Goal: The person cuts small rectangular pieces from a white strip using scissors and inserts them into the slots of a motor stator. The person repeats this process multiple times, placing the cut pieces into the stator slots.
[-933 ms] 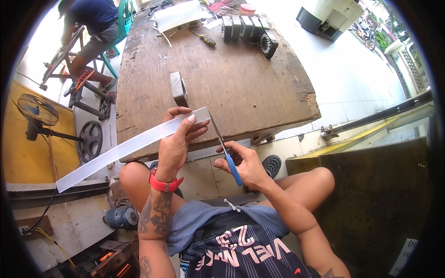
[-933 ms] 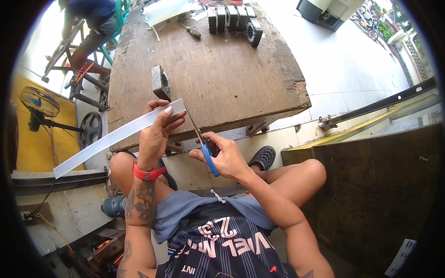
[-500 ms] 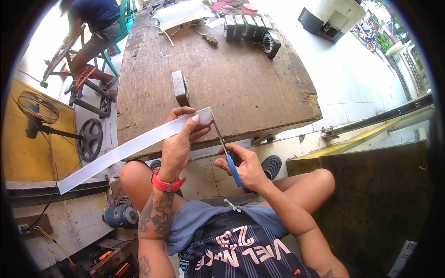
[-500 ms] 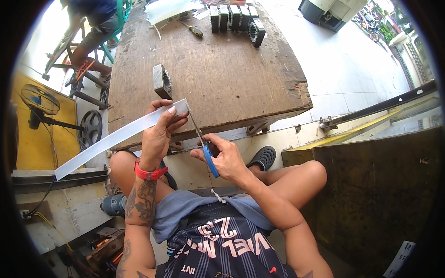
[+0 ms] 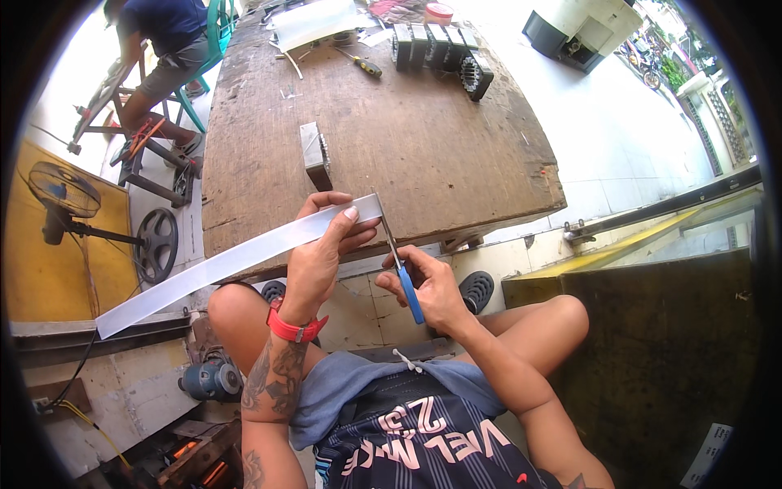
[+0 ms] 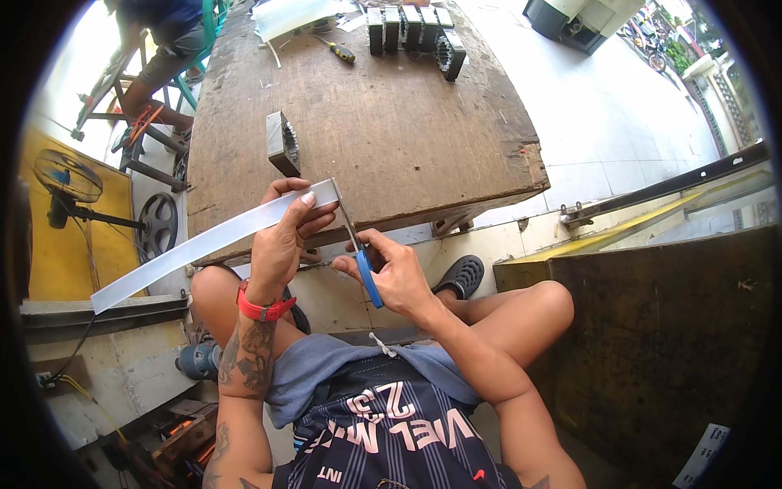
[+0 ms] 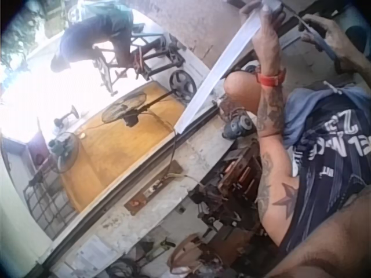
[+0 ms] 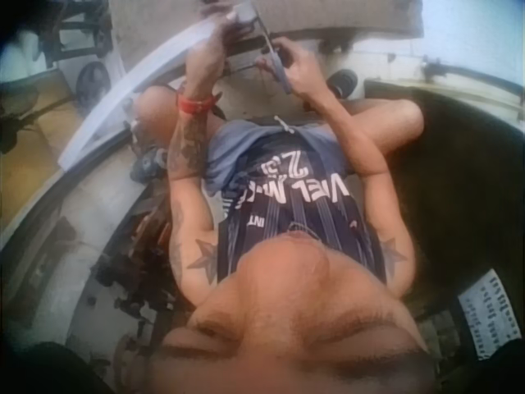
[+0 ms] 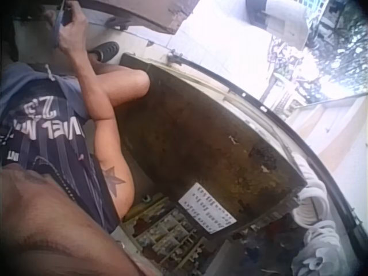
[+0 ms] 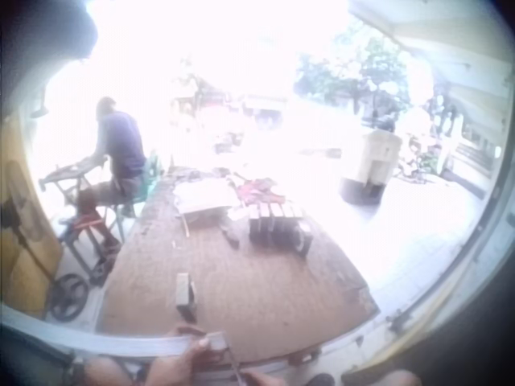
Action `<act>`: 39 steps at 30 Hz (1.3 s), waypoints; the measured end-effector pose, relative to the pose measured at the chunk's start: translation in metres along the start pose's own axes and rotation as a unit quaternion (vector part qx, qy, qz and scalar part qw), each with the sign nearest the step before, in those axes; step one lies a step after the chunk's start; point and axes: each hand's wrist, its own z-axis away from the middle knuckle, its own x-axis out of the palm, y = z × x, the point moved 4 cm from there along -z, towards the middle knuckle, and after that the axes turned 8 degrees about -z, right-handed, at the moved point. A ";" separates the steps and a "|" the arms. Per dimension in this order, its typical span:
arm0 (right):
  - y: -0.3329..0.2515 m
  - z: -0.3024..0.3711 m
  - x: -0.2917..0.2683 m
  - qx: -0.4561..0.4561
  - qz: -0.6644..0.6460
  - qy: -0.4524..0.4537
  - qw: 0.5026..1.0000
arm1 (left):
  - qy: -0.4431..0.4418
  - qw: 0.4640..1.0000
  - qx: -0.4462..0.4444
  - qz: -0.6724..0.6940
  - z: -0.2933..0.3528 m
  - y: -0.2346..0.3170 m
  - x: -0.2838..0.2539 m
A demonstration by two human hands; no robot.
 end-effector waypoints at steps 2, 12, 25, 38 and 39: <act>0.003 -0.001 0.000 0.028 -0.007 -0.010 1.000 | 0.010 1.000 -0.003 -0.015 0.002 0.001 0.000; -0.003 0.006 -0.004 -0.008 0.057 -0.020 0.998 | 0.049 0.998 0.037 0.020 -0.001 0.009 -0.014; -0.004 0.002 0.003 -0.019 0.018 -0.013 1.000 | 0.030 0.999 0.030 -0.011 -0.002 0.003 -0.011; -0.002 0.002 0.005 -0.012 0.005 -0.010 1.000 | 0.022 1.000 0.019 -0.012 -0.001 0.002 -0.009; -0.003 0.002 0.004 -0.022 0.008 -0.002 1.000 | 0.018 1.000 0.011 -0.013 0.000 0.001 -0.008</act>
